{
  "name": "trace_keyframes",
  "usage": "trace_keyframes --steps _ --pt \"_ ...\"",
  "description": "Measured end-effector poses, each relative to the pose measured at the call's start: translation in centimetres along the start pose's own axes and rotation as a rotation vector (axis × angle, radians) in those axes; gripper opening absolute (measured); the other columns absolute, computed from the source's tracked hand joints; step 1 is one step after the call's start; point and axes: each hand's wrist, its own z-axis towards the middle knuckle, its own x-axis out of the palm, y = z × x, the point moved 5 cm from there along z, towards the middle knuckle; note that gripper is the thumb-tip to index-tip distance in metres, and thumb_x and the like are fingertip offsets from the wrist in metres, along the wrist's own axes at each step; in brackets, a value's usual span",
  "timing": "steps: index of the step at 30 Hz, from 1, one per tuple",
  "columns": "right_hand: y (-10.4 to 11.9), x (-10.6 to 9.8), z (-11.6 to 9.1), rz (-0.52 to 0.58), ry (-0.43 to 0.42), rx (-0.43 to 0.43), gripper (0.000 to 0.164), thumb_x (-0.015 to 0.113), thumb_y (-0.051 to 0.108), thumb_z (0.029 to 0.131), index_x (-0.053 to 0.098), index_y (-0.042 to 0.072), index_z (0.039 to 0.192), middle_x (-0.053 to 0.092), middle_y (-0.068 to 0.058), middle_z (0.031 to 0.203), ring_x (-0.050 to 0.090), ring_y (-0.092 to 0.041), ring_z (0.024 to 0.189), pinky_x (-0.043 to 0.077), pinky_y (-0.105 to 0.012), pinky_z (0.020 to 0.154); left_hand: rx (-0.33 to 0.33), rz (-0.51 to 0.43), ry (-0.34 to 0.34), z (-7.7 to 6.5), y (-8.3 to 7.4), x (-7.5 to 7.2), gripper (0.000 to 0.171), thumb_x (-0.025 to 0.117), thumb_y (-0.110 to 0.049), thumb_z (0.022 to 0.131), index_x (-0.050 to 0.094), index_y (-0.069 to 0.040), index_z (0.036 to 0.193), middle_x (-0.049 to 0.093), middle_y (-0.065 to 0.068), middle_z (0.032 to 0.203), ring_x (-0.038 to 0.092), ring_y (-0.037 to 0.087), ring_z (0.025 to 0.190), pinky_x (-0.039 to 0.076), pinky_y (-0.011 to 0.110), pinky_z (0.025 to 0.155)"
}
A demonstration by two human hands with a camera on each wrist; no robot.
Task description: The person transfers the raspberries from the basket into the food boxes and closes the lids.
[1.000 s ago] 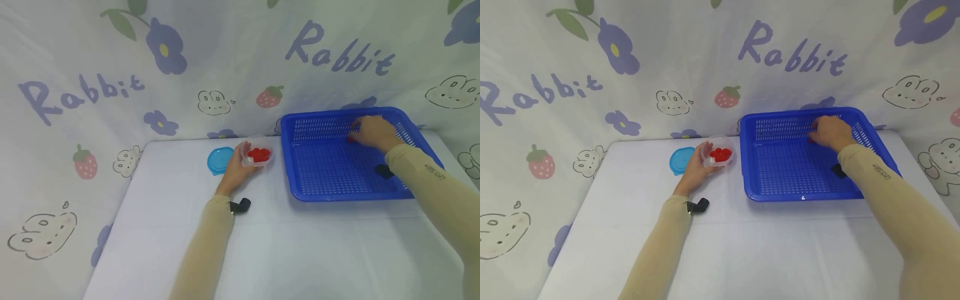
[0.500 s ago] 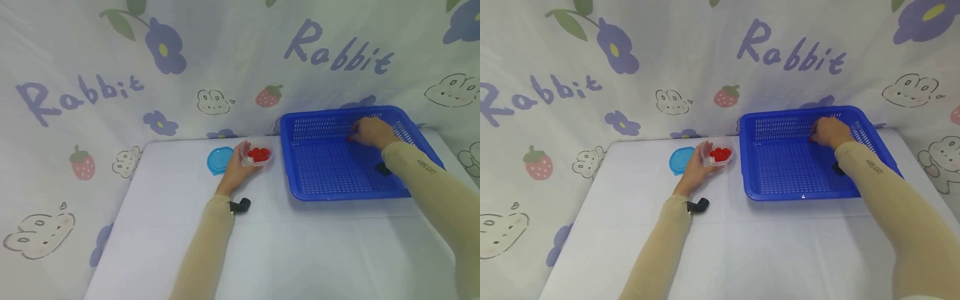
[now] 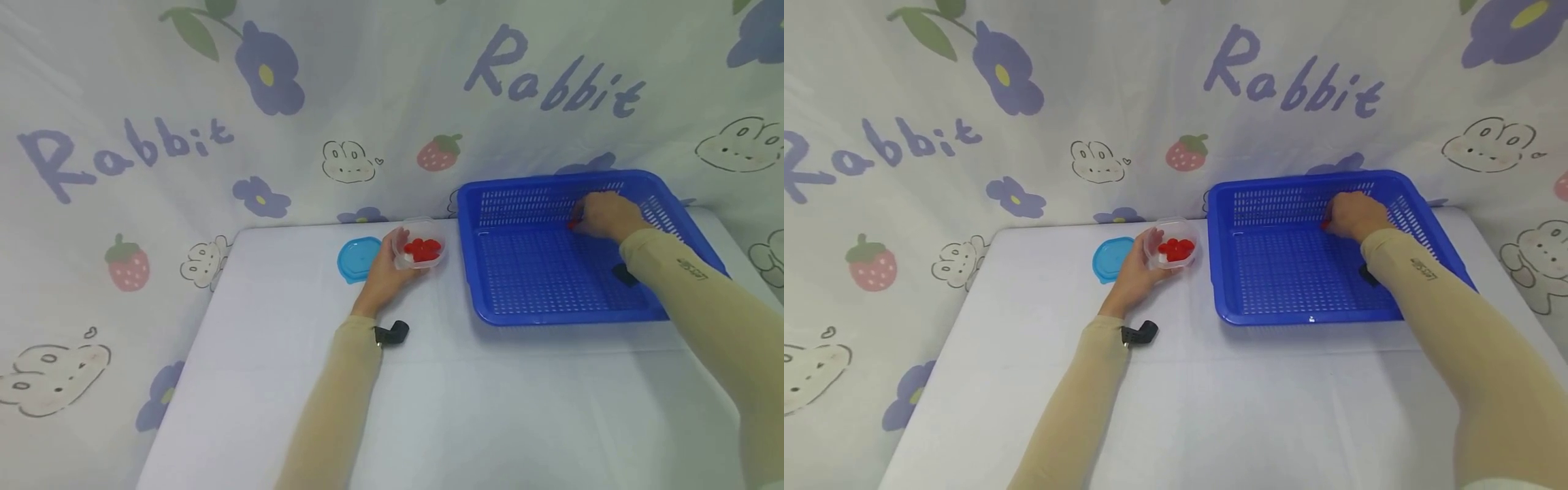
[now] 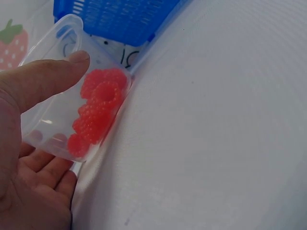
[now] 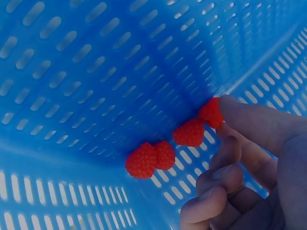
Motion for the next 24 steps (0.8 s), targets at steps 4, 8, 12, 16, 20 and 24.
trace_keyframes --steps 4,8,12,16,20,24 --pt "-0.23 0.16 0.06 0.009 0.007 0.011 0.037 0.069 0.024 0.079 0.063 -0.002 0.105 0.06 -0.029 0.105 0.054 -0.048 0.094 0.044 -0.06 0.075 0.0 0.001 0.001 -0.01 -0.02 0.04 0.091 0.079 -0.042 0.069 0.027 -0.028 0.142 0.04 -0.008 0.141 0.034 0.01 0.13 0.033 0.046 0.104" --pt "-0.44 0.46 0.26 0.02 0.015 0.02 0.037 0.071 0.023 0.077 0.063 -0.003 0.103 0.061 -0.028 0.102 0.056 -0.046 0.091 0.045 -0.06 0.075 -0.01 0.013 -0.005 -0.03 0.04 0.05 0.09 0.079 -0.042 0.069 0.027 -0.03 0.142 0.04 -0.01 0.141 0.034 0.008 0.13 0.032 0.047 0.104" --pt "-0.6 0.74 0.52 0.023 0.027 0.032 0.038 0.071 0.023 0.076 0.064 -0.003 0.102 0.062 -0.027 0.102 0.057 -0.045 0.09 0.045 -0.061 0.075 -0.008 0.015 -0.005 -0.04 0.05 -0.01 0.09 0.079 -0.042 0.07 0.027 -0.03 0.142 0.04 -0.01 0.141 0.034 0.009 0.13 0.031 0.047 0.105" --pt "-0.7 0.87 0.69 0.023 0.023 0.045 0.038 0.072 0.026 0.075 0.065 -0.003 0.1 0.062 -0.027 0.1 0.058 -0.045 0.088 0.045 -0.061 0.072 0.0 0.01 -0.005 -0.06 0.0 -0.06 0.09 0.079 -0.043 0.069 0.027 -0.029 0.142 0.04 -0.007 0.141 0.034 0.01 0.13 0.032 0.046 0.104" --pt "-0.61 0.79 0.72 0.013 0.006 0.039 0.035 0.071 0.027 0.075 0.067 -0.002 0.095 0.064 -0.026 0.095 0.059 -0.043 0.082 0.046 -0.061 0.068 -0.012 0.017 -0.006 -0.09 0.02 -0.05 0.091 0.079 -0.044 0.069 0.027 -0.03 0.142 0.04 -0.008 0.142 0.034 0.008 0.13 0.032 0.045 0.104" --pt "-0.5 0.69 0.73 -0.008 -0.007 0.027 0.032 0.07 0.026 0.075 0.067 -0.002 0.09 0.064 -0.025 0.089 0.06 -0.041 0.077 0.046 -0.062 0.065 -0.026 0.02 -0.008 -0.12 0.09 -0.06 0.091 0.079 -0.044 0.068 0.027 -0.031 0.142 0.04 -0.01 0.141 0.034 0.007 0.13 0.033 0.046 0.103"
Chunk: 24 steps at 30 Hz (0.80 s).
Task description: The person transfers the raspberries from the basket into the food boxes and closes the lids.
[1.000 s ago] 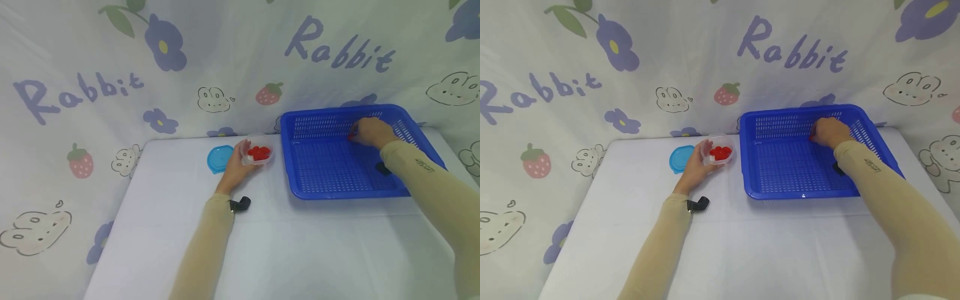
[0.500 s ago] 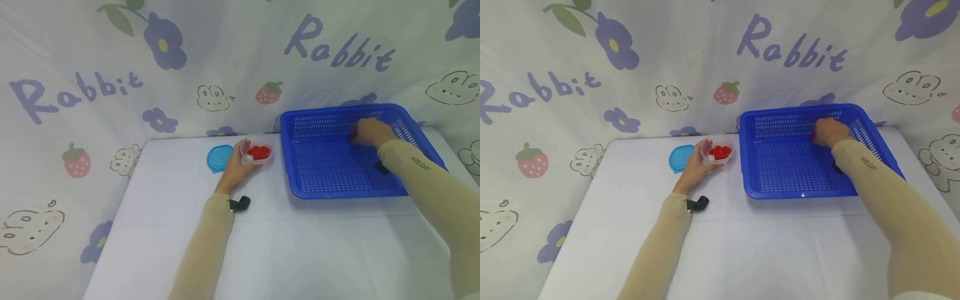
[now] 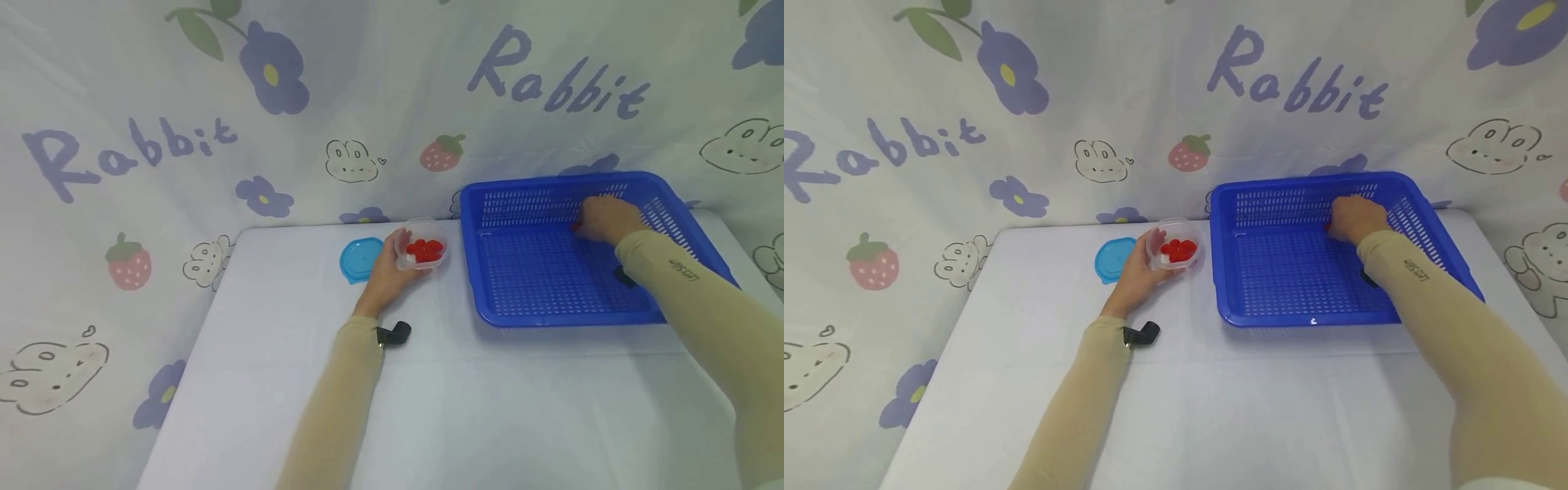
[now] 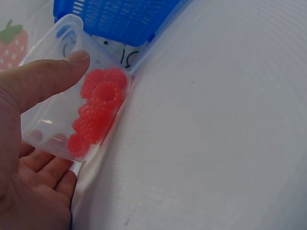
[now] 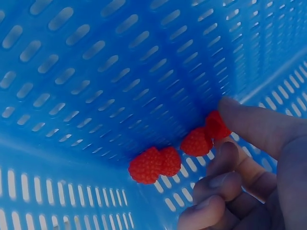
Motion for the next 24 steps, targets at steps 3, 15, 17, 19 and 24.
trace_keyframes --steps 3,15,17,19,24 --pt "0.03 0.07 0.05 -0.023 -0.003 0.002 0.032 0.069 0.026 0.077 0.066 -0.004 0.088 0.063 -0.026 0.086 0.06 -0.042 0.075 0.045 -0.063 0.064 0.001 0.002 -0.002 -0.03 0.02 0.0 0.091 0.079 -0.043 0.069 0.027 -0.032 0.142 0.04 -0.011 0.141 0.034 0.007 0.13 0.034 0.046 0.103" --pt "0.18 0.2 0.03 -0.064 -0.007 -0.007 0.028 0.064 0.027 0.081 0.064 -0.001 0.074 0.062 -0.02 0.073 0.059 -0.036 0.067 0.046 -0.061 0.06 0.002 -0.009 0.003 -0.1 0.02 0.02 0.091 0.079 -0.041 0.069 0.025 -0.031 0.143 0.039 -0.012 0.141 0.033 0.008 0.131 0.034 0.047 0.103" --pt "0.19 0.27 0.04 -0.071 -0.002 -0.011 0.029 0.062 0.027 0.082 0.063 0.0 0.072 0.062 -0.017 0.071 0.059 -0.035 0.066 0.046 -0.06 0.059 0.006 -0.01 0.004 -0.12 -0.03 0.0 0.092 0.079 -0.04 0.07 0.025 -0.029 0.143 0.039 -0.012 0.141 0.033 0.008 0.131 0.034 0.046 0.103" --pt "0.24 0.27 0.01 -0.076 -0.004 -0.017 0.029 0.061 0.027 0.083 0.063 0.001 0.071 0.062 -0.017 0.07 0.059 -0.034 0.065 0.046 -0.059 0.058 0.012 -0.012 0.007 -0.15 -0.09 -0.01 0.092 0.079 -0.039 0.07 0.025 -0.028 0.143 0.039 -0.011 0.142 0.033 0.008 0.13 0.035 0.045 0.102" --pt "0.64 0.16 -0.07 -0.087 -0.003 -0.024 0.028 0.06 0.027 0.083 0.063 0.0 0.075 0.062 -0.021 0.075 0.06 -0.038 0.068 0.047 -0.06 0.058 0.017 -0.007 0.008 -0.16 -0.11 0.01 0.091 0.079 -0.039 0.071 0.025 -0.029 0.143 0.039 -0.011 0.141 0.033 0.007 0.13 0.034 0.044 0.103"
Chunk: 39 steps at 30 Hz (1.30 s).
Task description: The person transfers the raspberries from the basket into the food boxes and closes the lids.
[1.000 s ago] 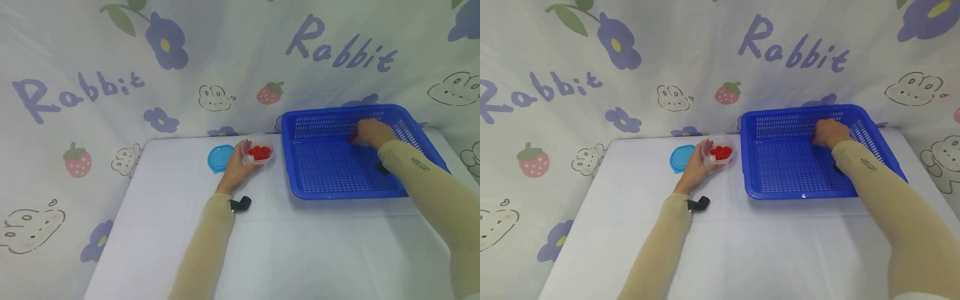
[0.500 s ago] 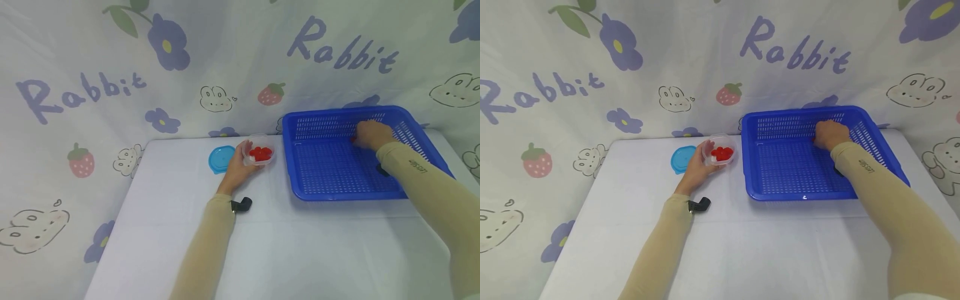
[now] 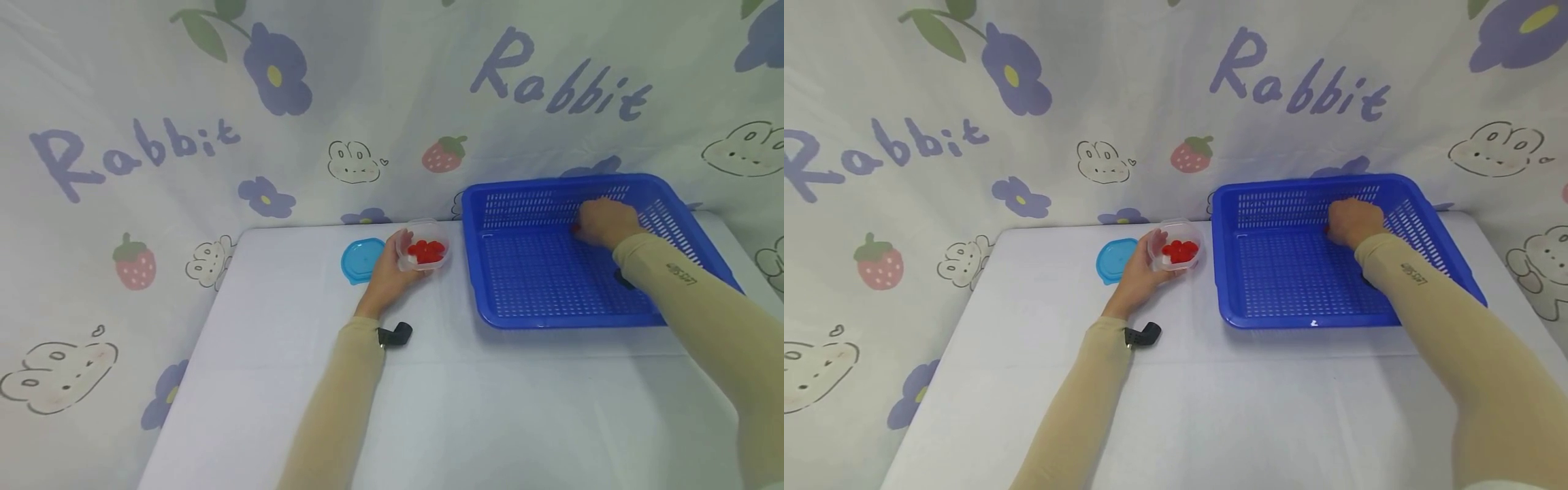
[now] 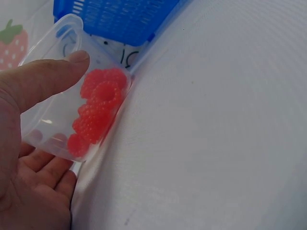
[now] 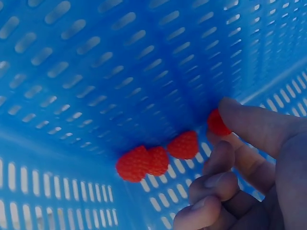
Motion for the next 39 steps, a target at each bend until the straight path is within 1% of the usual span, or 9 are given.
trace_keyframes --steps 6,11,13,15,18,21,25,32,39 --pt "0.5 -0.1 -0.1 -0.013 0.0 -0.002 0.029 0.06 0.028 0.084 0.063 0.0 0.076 0.063 -0.021 0.075 0.06 -0.037 0.068 0.047 -0.059 0.057 -0.003 -0.001 0.001 -0.1 0.0 0.1 0.091 0.079 -0.04 0.071 0.025 -0.031 0.143 0.039 -0.012 0.141 0.033 0.008 0.13 0.035 0.045 0.103" --pt "1.3 -0.4 -0.4 -0.008 -0.022 -0.037 0.027 0.061 0.027 0.084 0.063 0.002 0.075 0.061 -0.014 0.069 0.058 -0.031 0.063 0.047 -0.056 0.053 -0.01 0.007 -0.002 -0.2 0.0 0.1 0.09 0.079 -0.04 0.07 0.025 -0.032 0.142 0.039 -0.013 0.141 0.033 0.007 0.13 0.034 0.045 0.103" --pt "1.7 -0.5 -0.5 -0.005 -0.031 -0.054 0.025 0.061 0.026 0.083 0.065 0.002 0.08 0.061 -0.013 0.069 0.058 -0.03 0.063 0.047 -0.054 0.052 -0.015 0.008 -0.004 -0.3 0.0 0.1 0.09 0.079 -0.04 0.07 0.025 -0.033 0.142 0.039 -0.013 0.141 0.033 0.007 0.13 0.034 0.045 0.103" --pt "2.1 -0.6 -0.6 0.0 -0.037 -0.068 0.025 0.062 0.026 0.083 0.067 0.002 0.086 0.063 -0.016 0.074 0.059 -0.032 0.066 0.047 -0.055 0.053 -0.017 0.008 -0.005 -0.3 0.0 0.1 0.09 0.079 -0.039 0.07 0.025 -0.033 0.142 0.039 -0.011 0.142 0.033 0.007 0.13 0.033 0.046 0.103" --pt "2.9 -0.9 -0.7 0.008 -0.052 -0.084 0.028 0.062 0.026 0.083 0.068 0.004 0.099 0.065 -0.021 0.089 0.061 -0.039 0.077 0.048 -0.057 0.059 -0.018 0.004 -0.008 -0.3 -0.1 0.0 0.09 0.079 -0.039 0.07 0.026 -0.031 0.142 0.04 -0.009 0.142 0.034 0.008 0.13 0.034 0.046 0.103" --pt "3.7 -1.3 -0.9 0.014 -0.072 -0.101 0.031 0.064 0.026 0.083 0.067 0.005 0.105 0.065 -0.023 0.098 0.061 -0.043 0.085 0.048 -0.058 0.062 -0.02 0.003 -0.009 -0.3 -0.2 0.0 0.09 0.079 -0.04 0.07 0.027 -0.028 0.143 0.04 -0.007 0.142 0.034 0.009 0.129 0.034 0.045 0.103" --pt "4.8 -1.8 -1.2 0.029 -0.109 -0.126 0.031 0.065 0.026 0.083 0.066 0.004 0.106 0.066 -0.022 0.096 0.062 -0.042 0.081 0.049 -0.054 0.058 -0.02 0.006 -0.008 -0.3 -0.3 -0.1 0.091 0.078 -0.041 0.07 0.026 -0.026 0.143 0.04 -0.006 0.142 0.035 0.009 0.129 0.034 0.045 0.103" --pt "6.2 -2.2 -1.9 0.062 -0.122 -0.138 0.032 0.064 0.023 0.084 0.065 0.003 0.108 0.066 -0.021 0.093 0.063 -0.034 0.07 0.049 -0.047 0.049 -0.023 0.007 0.0 -0.2 -0.4 0.0 0.091 0.078 -0.042 0.071 0.025 -0.027 0.143 0.039 -0.007 0.142 0.034 0.009 0.13 0.032 0.046 0.104" --pt "7.3 -2.4 -2.1 0.08 -0.156 -0.145 0.03 0.064 0.023 0.084 0.065 0.006 0.109 0.067 -0.016 0.083 0.058 -0.025 0.058 0.045 -0.04 0.041 -0.015 0.005 -0.003 -0.2 -0.3 0.0 0.091 0.078 -0.038 0.071 0.025 -0.026 0.143 0.04 -0.006 0.142 0.033 0.009 0.131 0.031 0.046 0.105"
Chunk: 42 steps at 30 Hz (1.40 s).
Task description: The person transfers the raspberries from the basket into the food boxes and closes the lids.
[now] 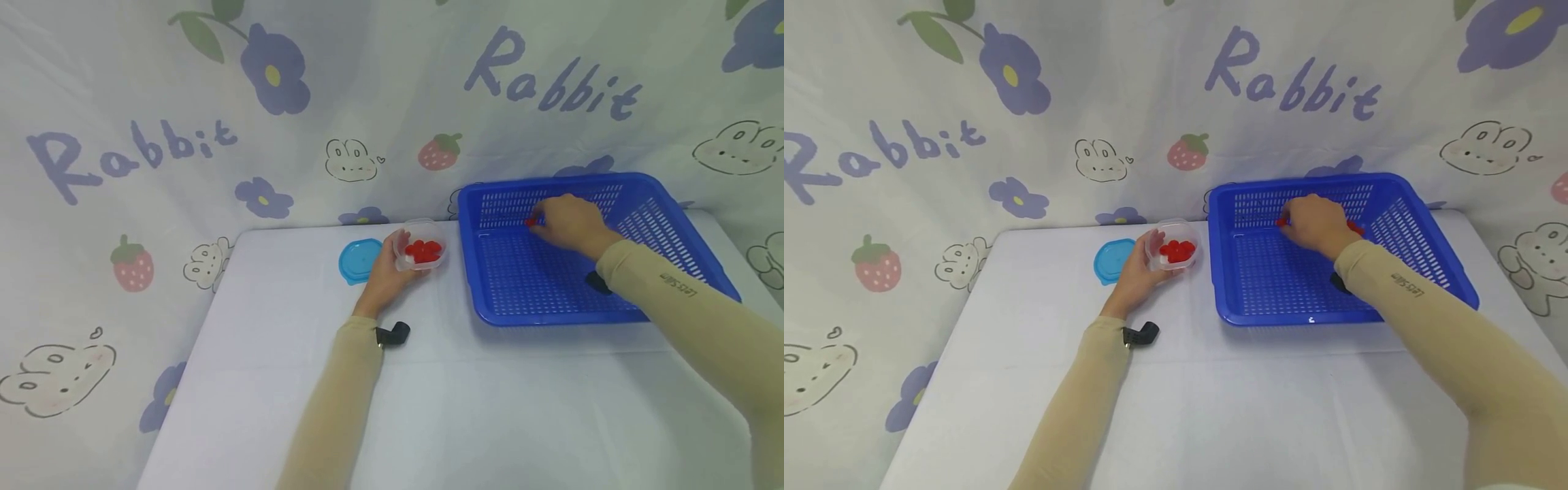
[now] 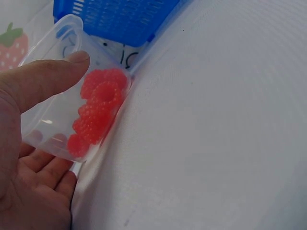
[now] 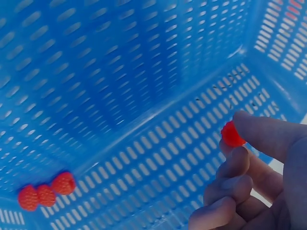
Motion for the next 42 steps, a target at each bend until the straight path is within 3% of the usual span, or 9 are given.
trace_keyframes --steps 12,21,31,42 --pt "2.1 -1.1 -0.5 0.039 -0.074 -0.004 0.033 0.062 0.029 0.086 0.064 0.007 0.112 0.063 -0.007 0.065 0.051 -0.02 0.049 0.038 -0.033 0.034 0.009 -0.008 -0.004 0.0 0.1 0.1 0.091 0.08 -0.033 0.071 0.025 -0.026 0.143 0.04 -0.007 0.142 0.033 0.009 0.13 0.032 0.046 0.104" --pt "4.1 -1.2 -0.6 0.08 -0.143 -0.01 0.032 0.063 0.031 0.085 0.065 0.012 0.111 0.065 -0.005 0.073 0.051 -0.018 0.048 0.036 -0.03 0.033 -0.009 0.002 -0.001 0.0 0.0 0.1 0.089 0.079 -0.035 0.071 0.026 -0.028 0.143 0.04 -0.008 0.142 0.033 0.008 0.131 0.029 0.045 0.106" --pt "5.9 -2.1 -0.7 0.139 -0.278 -0.055 0.033 0.063 0.032 0.085 0.064 0.011 0.11 0.064 -0.003 0.07 0.049 -0.017 0.045 0.035 -0.029 0.033 -0.01 0.008 -0.005 0.0 0.0 0.0 0.09 0.079 -0.036 0.071 0.025 -0.026 0.143 0.04 -0.008 0.142 0.033 0.008 0.13 0.029 0.044 0.106" --pt "8.6 -2.5 -0.9 0.219 -0.303 -0.118 0.03 0.067 0.031 0.083 0.067 0.012 0.107 0.06 -0.001 0.066 0.048 -0.016 0.046 0.036 -0.029 0.038 -0.016 0.001 -0.004 0.0 -0.1 0.0 0.09 0.079 -0.034 0.072 0.025 -0.028 0.143 0.04 -0.008 0.142 0.033 0.008 0.13 0.029 0.044 0.106"
